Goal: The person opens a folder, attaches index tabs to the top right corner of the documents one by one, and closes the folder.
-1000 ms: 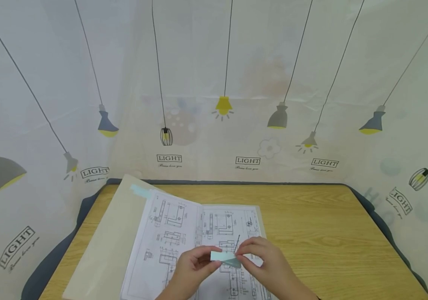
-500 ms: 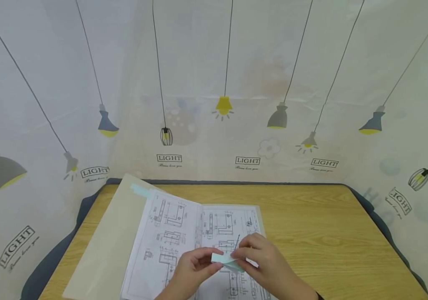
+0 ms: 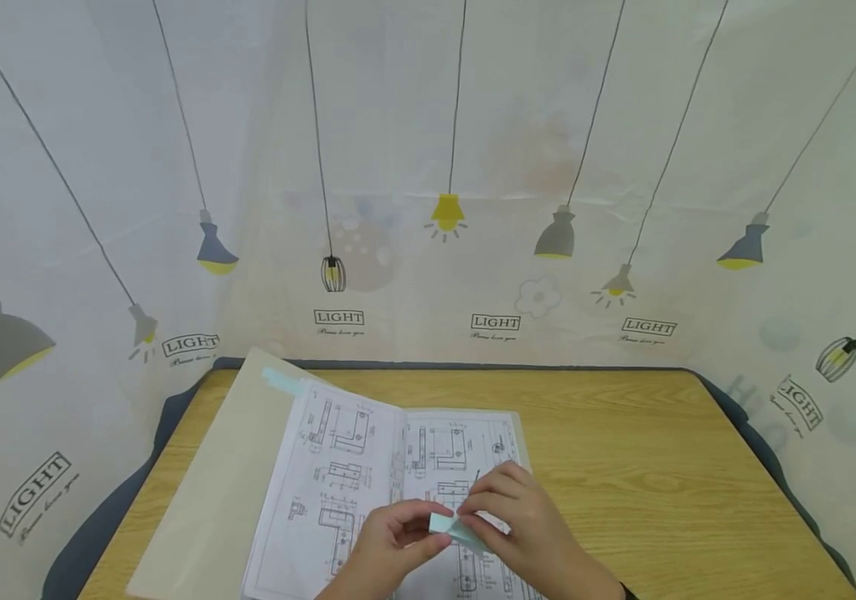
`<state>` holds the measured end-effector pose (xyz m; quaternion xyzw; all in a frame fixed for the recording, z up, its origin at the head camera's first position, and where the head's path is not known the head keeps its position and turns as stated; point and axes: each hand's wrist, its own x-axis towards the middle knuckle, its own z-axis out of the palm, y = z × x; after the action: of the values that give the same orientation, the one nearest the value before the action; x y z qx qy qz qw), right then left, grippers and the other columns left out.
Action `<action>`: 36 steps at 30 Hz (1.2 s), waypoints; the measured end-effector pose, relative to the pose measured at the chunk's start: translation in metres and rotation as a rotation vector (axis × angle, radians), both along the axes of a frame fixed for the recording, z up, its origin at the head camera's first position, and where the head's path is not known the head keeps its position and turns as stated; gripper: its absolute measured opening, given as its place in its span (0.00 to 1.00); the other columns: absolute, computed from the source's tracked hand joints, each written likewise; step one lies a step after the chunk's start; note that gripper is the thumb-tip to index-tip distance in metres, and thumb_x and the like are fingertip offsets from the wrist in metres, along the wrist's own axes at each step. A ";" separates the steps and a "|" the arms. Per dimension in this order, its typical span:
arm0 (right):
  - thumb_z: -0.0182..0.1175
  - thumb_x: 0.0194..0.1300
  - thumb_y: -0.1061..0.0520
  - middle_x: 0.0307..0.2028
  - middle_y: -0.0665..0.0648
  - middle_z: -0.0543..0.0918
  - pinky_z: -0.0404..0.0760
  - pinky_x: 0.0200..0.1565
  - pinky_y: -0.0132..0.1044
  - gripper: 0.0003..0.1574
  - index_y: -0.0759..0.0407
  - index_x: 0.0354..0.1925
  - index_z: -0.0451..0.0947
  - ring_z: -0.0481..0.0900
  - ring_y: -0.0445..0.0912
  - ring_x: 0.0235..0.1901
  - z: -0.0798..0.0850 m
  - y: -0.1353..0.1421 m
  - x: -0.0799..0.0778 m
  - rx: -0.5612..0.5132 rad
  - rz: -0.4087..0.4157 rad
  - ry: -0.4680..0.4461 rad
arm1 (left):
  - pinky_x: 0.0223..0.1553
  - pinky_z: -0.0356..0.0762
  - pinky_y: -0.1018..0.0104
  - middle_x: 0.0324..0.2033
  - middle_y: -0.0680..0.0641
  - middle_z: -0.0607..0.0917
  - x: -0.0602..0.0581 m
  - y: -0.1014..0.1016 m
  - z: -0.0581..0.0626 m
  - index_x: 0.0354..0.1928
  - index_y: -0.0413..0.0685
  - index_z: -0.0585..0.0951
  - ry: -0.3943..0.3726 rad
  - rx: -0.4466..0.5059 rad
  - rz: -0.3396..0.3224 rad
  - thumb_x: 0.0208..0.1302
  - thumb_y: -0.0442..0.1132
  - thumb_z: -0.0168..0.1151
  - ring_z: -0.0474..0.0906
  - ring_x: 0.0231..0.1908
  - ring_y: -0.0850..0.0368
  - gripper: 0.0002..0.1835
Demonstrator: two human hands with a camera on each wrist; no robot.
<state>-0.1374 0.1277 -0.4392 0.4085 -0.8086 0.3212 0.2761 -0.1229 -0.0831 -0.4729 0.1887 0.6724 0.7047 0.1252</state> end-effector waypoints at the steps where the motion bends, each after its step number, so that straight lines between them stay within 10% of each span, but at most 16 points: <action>1: 0.68 0.56 0.56 0.34 0.40 0.81 0.68 0.47 0.24 0.05 0.44 0.32 0.82 0.71 0.37 0.39 0.000 0.000 0.000 -0.005 -0.002 -0.002 | 0.45 0.79 0.70 0.47 0.34 0.81 0.000 0.000 0.000 0.49 0.35 0.79 0.002 0.000 -0.001 0.62 0.36 0.62 0.82 0.42 0.62 0.16; 27: 0.69 0.54 0.58 0.31 0.41 0.81 0.70 0.42 0.24 0.06 0.47 0.30 0.83 0.73 0.37 0.35 -0.001 -0.004 0.002 -0.119 -0.078 -0.083 | 0.45 0.80 0.70 0.44 0.34 0.83 0.000 0.002 -0.012 0.48 0.32 0.80 0.035 -0.019 -0.001 0.59 0.36 0.65 0.82 0.39 0.64 0.18; 36: 0.63 0.59 0.66 0.32 0.45 0.83 0.78 0.38 0.25 0.12 0.50 0.36 0.80 0.78 0.36 0.35 0.006 0.009 0.004 -0.303 -0.176 -0.263 | 0.42 0.78 0.74 0.40 0.46 0.86 0.006 0.003 -0.016 0.44 0.40 0.82 0.016 -0.148 -0.019 0.57 0.40 0.67 0.81 0.36 0.66 0.15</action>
<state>-0.1335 0.1368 -0.4332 0.2447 -0.8125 0.4645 0.2534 -0.1173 -0.0803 -0.4891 0.1908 0.7219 0.6502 0.1404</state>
